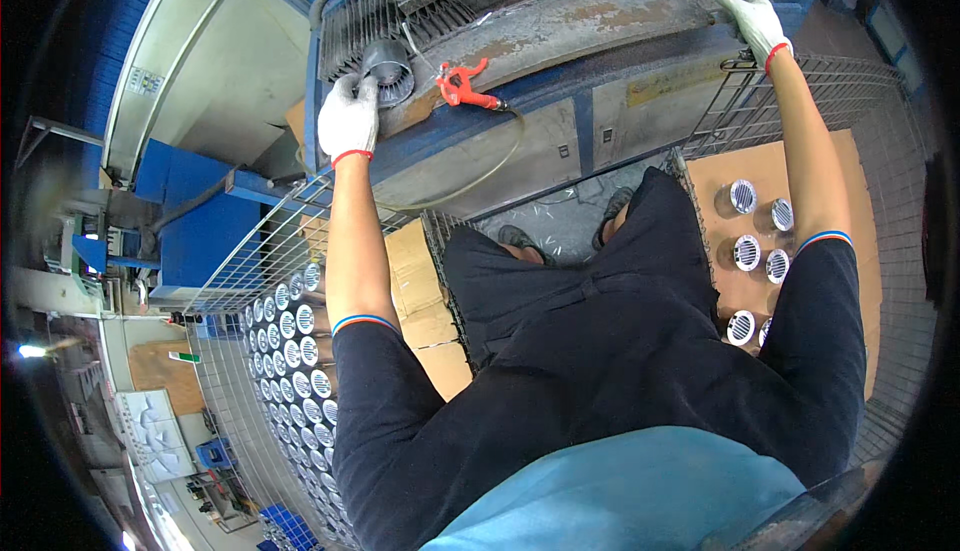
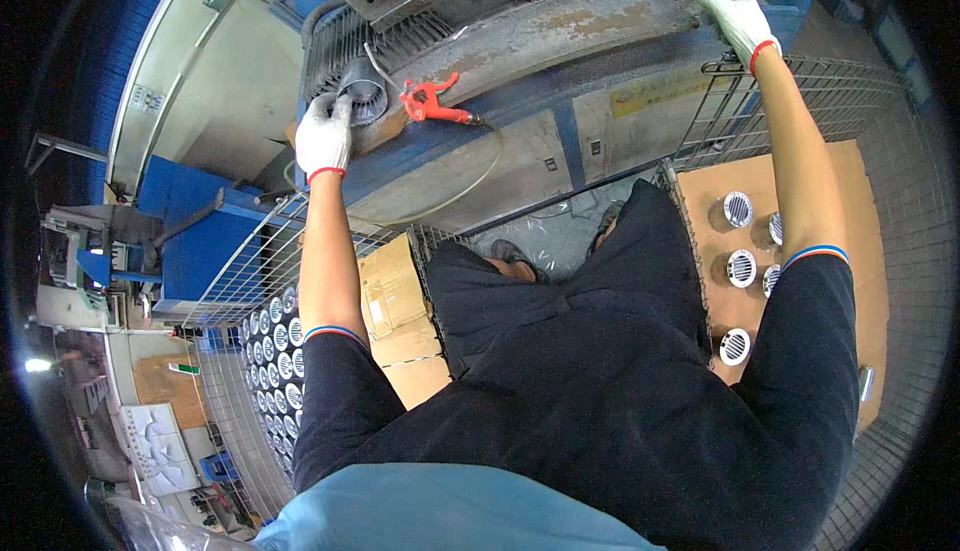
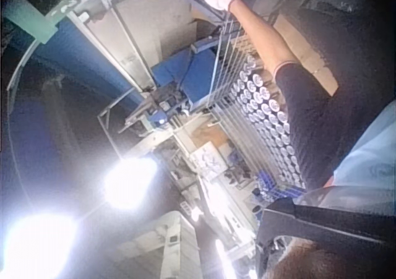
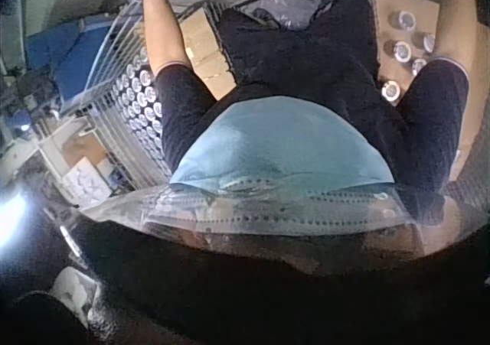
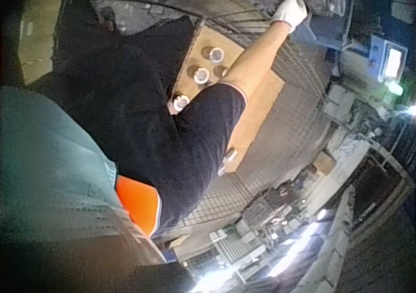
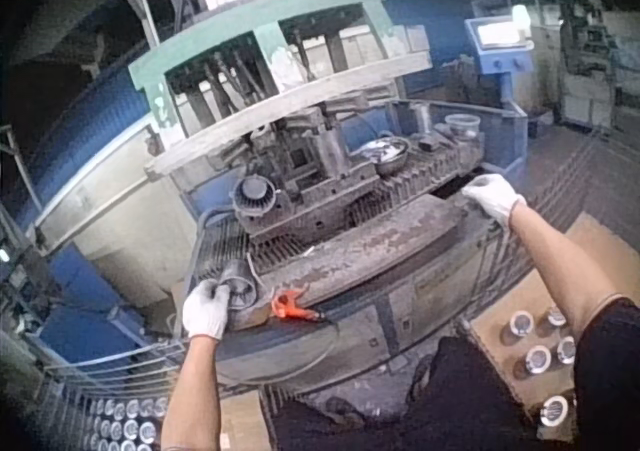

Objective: Use an air blow gun to clean or dry cylindrical metal fan components and stack them onto a cardboard-covered pallet.

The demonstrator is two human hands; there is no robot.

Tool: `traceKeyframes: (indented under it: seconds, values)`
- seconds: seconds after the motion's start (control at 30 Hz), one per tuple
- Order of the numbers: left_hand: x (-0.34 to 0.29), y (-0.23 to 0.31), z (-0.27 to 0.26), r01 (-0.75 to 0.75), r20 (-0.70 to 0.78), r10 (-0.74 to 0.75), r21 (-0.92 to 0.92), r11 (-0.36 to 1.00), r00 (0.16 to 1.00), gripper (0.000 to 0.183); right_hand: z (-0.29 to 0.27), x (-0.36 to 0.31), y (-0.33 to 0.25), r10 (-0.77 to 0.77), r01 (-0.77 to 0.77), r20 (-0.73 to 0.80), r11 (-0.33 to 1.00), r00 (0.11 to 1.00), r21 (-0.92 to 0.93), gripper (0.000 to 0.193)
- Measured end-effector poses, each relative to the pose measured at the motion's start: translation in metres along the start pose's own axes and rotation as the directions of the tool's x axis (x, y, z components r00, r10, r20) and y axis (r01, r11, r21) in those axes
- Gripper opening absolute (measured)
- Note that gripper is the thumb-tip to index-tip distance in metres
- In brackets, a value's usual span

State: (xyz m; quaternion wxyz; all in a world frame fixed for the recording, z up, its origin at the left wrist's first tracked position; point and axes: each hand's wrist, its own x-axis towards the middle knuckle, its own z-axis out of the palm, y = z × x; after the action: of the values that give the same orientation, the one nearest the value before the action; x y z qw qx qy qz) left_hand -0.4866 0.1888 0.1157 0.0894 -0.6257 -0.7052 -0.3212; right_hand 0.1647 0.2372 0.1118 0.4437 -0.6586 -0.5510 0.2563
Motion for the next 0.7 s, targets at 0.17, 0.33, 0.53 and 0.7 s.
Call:
traceKeyframes:
  seconds: [0.17, 0.33, 0.53, 0.7]
  values:
    - [-0.007, 0.029, -0.033, 0.030, -0.085, -0.025, 0.059, 0.998, 0.996, 0.065, -0.004, -0.005, 0.007, -0.023, 0.024, -0.057, 1.000, 0.998, 0.009, 0.045]
    - [-0.009, -0.069, -0.068, 0.113, -0.257, -0.092, 0.068, 0.991, 0.962, 0.050, 0.005, -0.012, -0.007, -0.058, 0.058, -0.046, 0.998, 0.997, 0.009, 0.042]
    - [-0.011, -0.147, -0.075, 0.279, -0.243, -0.357, -0.304, 0.911, 0.902, 0.042, -0.003, -0.021, -0.018, -0.043, 0.042, -0.040, 0.999, 0.998, -0.029, 0.043]
    - [0.005, -0.166, -0.065, 0.292, -0.120, -0.377, -0.440, 0.849, 0.918, 0.034, 0.000, -0.021, -0.016, -0.058, 0.057, -0.097, 0.998, 0.994, -0.018, 0.043]
